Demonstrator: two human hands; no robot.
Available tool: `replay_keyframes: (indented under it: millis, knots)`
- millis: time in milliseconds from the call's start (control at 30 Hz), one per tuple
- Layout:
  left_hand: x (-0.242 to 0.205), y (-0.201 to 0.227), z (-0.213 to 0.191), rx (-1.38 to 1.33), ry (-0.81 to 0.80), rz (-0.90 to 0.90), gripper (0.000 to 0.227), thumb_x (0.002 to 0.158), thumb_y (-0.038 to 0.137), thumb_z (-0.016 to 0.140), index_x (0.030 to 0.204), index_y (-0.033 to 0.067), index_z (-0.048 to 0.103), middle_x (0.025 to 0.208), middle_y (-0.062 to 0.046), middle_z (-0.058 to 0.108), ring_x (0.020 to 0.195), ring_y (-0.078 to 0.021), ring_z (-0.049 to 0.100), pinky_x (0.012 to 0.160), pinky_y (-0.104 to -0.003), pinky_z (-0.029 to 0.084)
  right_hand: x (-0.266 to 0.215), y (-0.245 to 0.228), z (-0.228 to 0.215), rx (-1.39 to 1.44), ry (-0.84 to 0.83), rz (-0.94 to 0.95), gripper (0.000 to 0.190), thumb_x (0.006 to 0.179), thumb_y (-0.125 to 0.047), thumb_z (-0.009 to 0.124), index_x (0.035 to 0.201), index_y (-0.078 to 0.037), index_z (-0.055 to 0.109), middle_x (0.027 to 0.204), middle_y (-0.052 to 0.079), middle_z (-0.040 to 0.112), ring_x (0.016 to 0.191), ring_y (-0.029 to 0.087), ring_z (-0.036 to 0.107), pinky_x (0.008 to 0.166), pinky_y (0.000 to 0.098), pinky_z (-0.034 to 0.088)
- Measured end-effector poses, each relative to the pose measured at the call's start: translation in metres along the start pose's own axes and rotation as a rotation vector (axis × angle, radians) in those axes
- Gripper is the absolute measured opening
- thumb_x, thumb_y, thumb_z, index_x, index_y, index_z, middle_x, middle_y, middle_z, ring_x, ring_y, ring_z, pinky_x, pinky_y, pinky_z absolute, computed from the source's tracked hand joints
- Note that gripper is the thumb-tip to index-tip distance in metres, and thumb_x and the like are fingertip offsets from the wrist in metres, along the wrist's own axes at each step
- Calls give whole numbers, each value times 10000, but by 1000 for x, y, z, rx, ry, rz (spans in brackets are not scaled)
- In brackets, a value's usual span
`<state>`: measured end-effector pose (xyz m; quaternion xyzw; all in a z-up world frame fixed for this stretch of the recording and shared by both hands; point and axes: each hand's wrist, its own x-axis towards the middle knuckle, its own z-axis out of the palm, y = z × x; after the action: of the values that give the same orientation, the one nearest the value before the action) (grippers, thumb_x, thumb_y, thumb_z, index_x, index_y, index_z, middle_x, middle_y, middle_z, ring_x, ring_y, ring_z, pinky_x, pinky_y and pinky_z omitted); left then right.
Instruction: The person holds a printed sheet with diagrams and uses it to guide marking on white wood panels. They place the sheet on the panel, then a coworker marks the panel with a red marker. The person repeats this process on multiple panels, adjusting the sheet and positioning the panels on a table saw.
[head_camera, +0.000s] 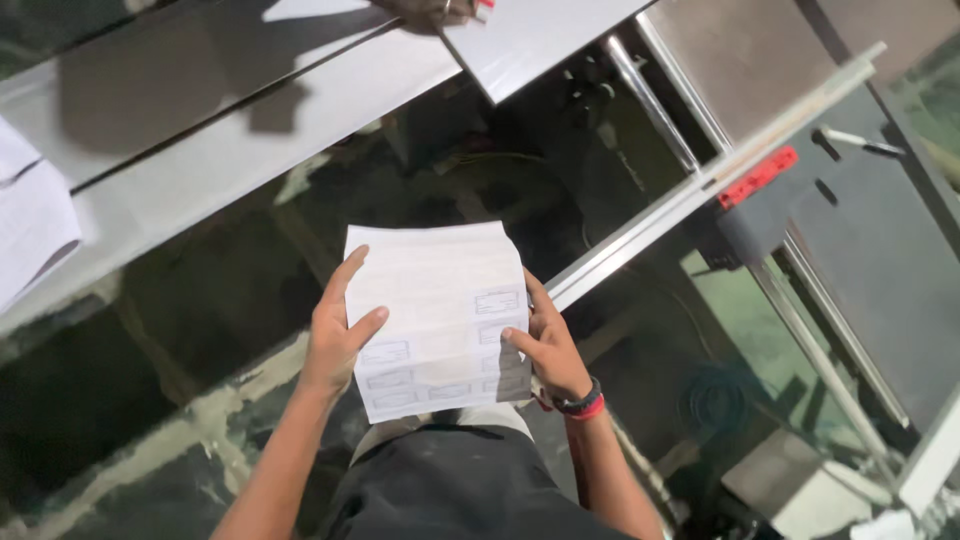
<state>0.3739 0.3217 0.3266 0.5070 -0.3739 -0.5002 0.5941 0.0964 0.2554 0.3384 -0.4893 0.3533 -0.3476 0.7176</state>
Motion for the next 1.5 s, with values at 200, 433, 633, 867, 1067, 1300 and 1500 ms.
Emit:
replay_keyframes:
  millis: [200, 433, 633, 867, 1067, 1300, 1500]
  knots:
    - [1, 6, 11, -329, -110, -88, 1002, 832, -15, 645, 1681, 46, 117, 1564, -181, 477, 1410, -261, 485, 1170, -346, 336, -10, -4, 3, 68, 121, -63, 887, 848, -4, 628, 1637, -5, 223, 1493, 199, 536, 1368, 275, 539, 1164, 403, 388]
    - [6, 16, 22, -117, -187, 5, 1040, 884, -6, 662, 1700, 43, 18, 1567, -184, 484, 1404, -264, 503, 1203, -360, 367, -19, -4, -5, 80, 178, -125, 912, 877, -17, 668, 1655, -3, 192, 1428, 237, 581, 1318, 296, 577, 1145, 424, 421]
    - [45, 32, 11, -176, -312, -26, 1077, 891, 11, 669, 1694, 67, -46, 1612, -186, 456, 1460, -262, 487, 1229, -375, 374, -12, -17, 10, 89, 243, -149, 880, 891, -29, 655, 1650, -2, 211, 1496, 215, 548, 1388, 270, 544, 1193, 404, 388]
    - [141, 44, -27, -54, -480, -43, 1088, 892, 45, 671, 1708, 61, -49, 1567, -208, 510, 1409, -269, 535, 1202, -371, 395, 47, -23, 58, 128, 441, -147, 862, 875, -45, 636, 1639, -12, 237, 1485, 187, 555, 1374, 280, 555, 1176, 406, 410]
    - [210, 48, -69, -55, -627, -41, 1096, 908, 69, 692, 1701, 57, -65, 1576, -230, 528, 1405, -284, 588, 1218, -384, 447, 92, -15, 99, 142, 546, -170, 951, 807, -65, 640, 1657, -14, 216, 1524, 182, 529, 1386, 280, 560, 1196, 405, 409]
    - [255, 49, -87, -116, -749, -92, 1081, 956, 53, 697, 1719, 114, -66, 1585, -250, 542, 1405, -293, 616, 1230, -401, 473, 109, -9, 128, 155, 631, -234, 1010, 761, -19, 606, 1669, 7, 166, 1618, 160, 446, 1439, 263, 522, 1225, 386, 374]
    - [278, 43, -80, -92, -814, -103, 1086, 940, 59, 697, 1725, 112, -51, 1538, -215, 557, 1355, -281, 630, 1225, -403, 503, 115, -1, 129, 141, 703, -230, 996, 779, 31, 572, 1675, 2, 136, 1603, 210, 451, 1427, 272, 529, 1224, 385, 382]
